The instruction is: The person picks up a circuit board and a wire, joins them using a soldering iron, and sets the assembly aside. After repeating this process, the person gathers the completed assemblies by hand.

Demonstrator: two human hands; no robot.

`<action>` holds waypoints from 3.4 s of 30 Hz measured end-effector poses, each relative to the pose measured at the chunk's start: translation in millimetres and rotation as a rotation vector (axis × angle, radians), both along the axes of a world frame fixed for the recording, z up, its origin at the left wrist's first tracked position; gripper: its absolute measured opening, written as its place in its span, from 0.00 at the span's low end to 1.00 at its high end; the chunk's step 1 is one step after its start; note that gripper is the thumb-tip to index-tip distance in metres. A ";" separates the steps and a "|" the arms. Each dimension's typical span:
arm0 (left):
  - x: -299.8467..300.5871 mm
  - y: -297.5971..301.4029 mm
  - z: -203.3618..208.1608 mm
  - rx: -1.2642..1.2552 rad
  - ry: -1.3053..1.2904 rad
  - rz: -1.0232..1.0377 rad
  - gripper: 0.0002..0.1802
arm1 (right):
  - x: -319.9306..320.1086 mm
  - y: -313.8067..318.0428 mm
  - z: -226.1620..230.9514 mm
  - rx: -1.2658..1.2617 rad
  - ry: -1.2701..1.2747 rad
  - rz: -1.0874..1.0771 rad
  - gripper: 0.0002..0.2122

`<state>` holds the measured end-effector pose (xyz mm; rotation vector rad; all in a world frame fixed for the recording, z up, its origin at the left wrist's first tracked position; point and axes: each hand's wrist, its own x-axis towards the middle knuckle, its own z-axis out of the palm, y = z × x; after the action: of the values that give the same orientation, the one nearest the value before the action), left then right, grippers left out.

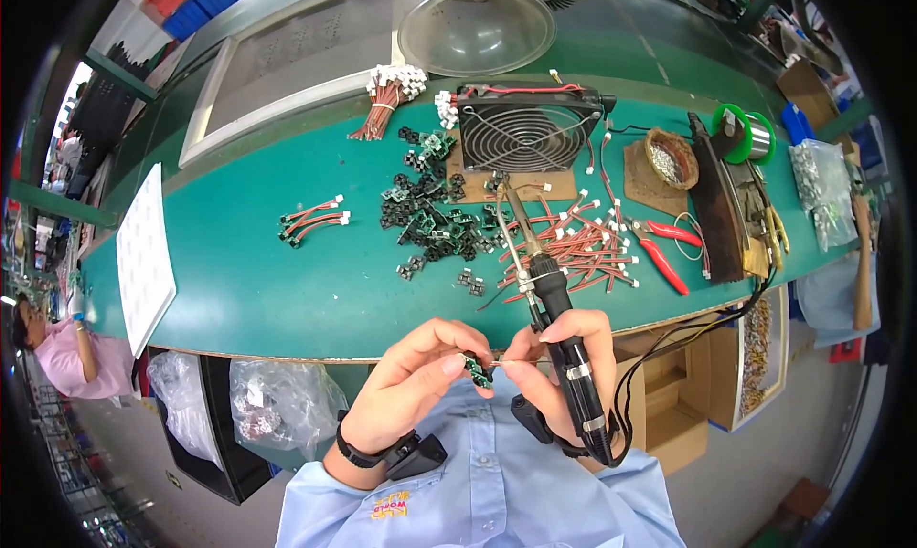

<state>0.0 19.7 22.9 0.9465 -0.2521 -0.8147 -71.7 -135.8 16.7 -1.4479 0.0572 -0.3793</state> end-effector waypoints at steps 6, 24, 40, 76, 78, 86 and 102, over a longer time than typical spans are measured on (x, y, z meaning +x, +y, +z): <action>1.2 1.5 -4.1 -0.048 0.120 -0.044 0.11 | 1.7 3.2 4.8 0.063 0.020 0.034 0.19; 4.5 0.0 -20.3 -0.253 0.295 -0.171 0.12 | 4.1 8.6 2.3 -0.153 -0.073 0.068 0.18; 4.3 -1.5 -18.7 -0.218 0.257 -0.177 0.13 | 2.9 11.6 -0.9 -0.162 -0.144 -0.068 0.17; 0.0 -6.4 -19.3 -0.150 0.043 -0.094 0.12 | 1.2 -1.4 9.2 -0.201 -0.140 0.012 0.17; 0.2 -6.9 -19.1 -0.167 0.058 -0.105 0.12 | 1.6 -1.9 8.8 -0.214 -0.150 0.008 0.17; -0.7 -6.9 -20.0 -0.172 0.053 -0.095 0.12 | 2.1 -1.1 8.9 -0.227 -0.174 -0.042 0.17; -2.1 -6.3 -22.9 -0.161 0.028 -0.103 0.11 | 2.2 -2.5 8.4 -0.290 -0.202 -0.087 0.19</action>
<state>-2.1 13.4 0.0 0.7750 -0.3399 -0.8882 -69.5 -138.3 25.1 -1.6887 -0.1022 -0.6238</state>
